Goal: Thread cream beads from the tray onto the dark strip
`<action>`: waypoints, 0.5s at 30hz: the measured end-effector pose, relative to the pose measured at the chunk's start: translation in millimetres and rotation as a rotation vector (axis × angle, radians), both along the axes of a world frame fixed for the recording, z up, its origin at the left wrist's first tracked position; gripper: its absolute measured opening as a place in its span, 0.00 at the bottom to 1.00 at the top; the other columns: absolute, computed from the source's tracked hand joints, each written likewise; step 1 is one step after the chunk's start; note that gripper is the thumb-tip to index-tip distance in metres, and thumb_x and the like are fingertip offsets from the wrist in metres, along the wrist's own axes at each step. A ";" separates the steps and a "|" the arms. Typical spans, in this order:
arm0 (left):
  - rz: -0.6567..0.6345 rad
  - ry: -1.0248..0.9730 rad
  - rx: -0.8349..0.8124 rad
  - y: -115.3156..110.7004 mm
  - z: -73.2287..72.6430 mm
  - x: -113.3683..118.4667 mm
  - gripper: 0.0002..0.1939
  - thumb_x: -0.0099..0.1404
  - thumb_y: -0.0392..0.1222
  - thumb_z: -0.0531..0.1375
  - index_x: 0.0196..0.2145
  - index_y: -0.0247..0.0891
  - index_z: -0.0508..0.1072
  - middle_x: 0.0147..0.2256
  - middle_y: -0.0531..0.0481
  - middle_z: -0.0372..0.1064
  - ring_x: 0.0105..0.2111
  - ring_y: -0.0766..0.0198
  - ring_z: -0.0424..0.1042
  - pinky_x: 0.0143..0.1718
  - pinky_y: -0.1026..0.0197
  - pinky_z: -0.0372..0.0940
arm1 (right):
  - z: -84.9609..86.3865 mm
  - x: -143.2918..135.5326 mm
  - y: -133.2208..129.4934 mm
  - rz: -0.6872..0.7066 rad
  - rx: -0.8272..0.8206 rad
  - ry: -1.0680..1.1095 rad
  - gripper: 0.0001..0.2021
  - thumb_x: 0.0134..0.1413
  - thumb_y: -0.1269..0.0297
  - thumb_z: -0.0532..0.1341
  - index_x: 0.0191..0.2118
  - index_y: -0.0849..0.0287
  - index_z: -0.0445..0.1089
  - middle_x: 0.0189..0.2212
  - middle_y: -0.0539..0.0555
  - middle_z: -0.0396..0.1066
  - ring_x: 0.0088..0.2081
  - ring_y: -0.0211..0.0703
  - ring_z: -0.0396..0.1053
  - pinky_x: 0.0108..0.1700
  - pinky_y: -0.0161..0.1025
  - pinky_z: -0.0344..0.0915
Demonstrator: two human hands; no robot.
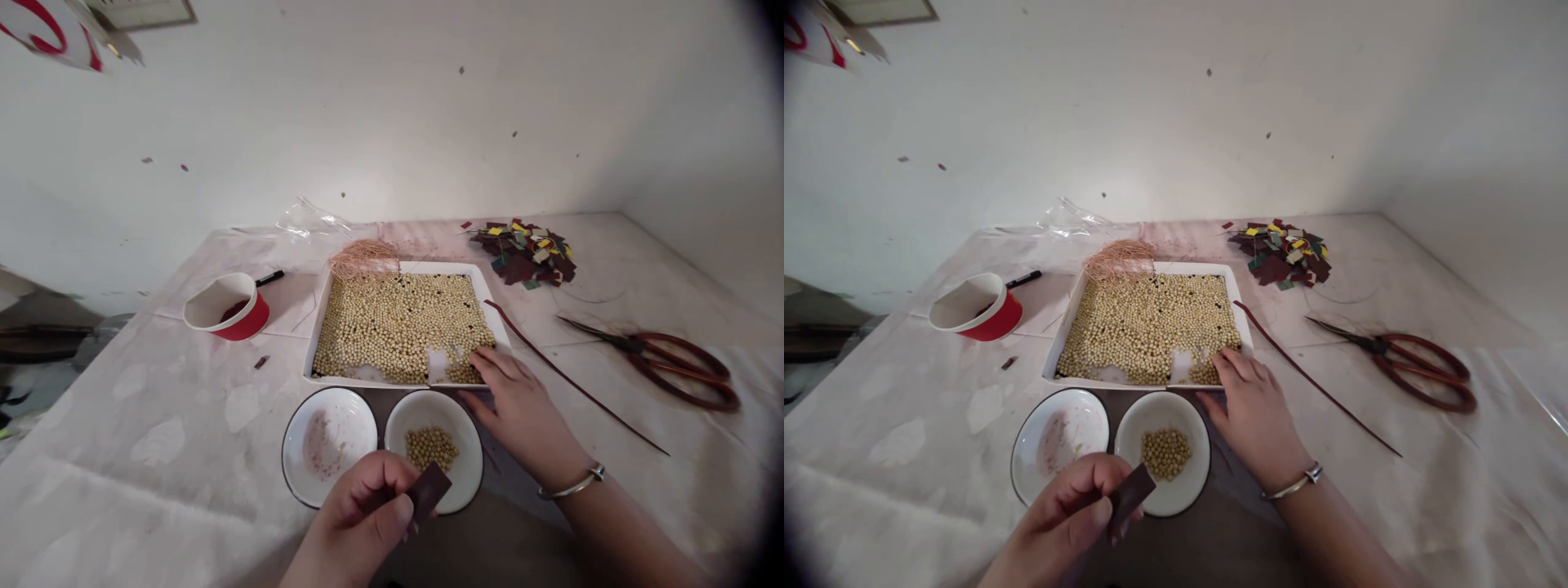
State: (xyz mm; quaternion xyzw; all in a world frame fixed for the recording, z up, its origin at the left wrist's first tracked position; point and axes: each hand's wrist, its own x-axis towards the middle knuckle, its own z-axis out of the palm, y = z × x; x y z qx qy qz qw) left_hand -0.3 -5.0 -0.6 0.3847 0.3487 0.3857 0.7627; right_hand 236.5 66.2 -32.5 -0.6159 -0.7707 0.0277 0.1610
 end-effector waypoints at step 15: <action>-0.002 0.007 -0.002 0.0 -2.4 -0.8 0.12 0.61 0.49 0.60 0.30 0.38 0.68 0.29 0.52 0.67 0.29 0.67 0.59 0.31 0.62 0.52 | 16.5 1.9 -0.3 0.031 -0.129 0.166 0.05 0.55 0.65 0.60 0.36 0.61 0.70 0.35 0.57 0.68 0.40 0.51 0.65 0.43 0.48 0.64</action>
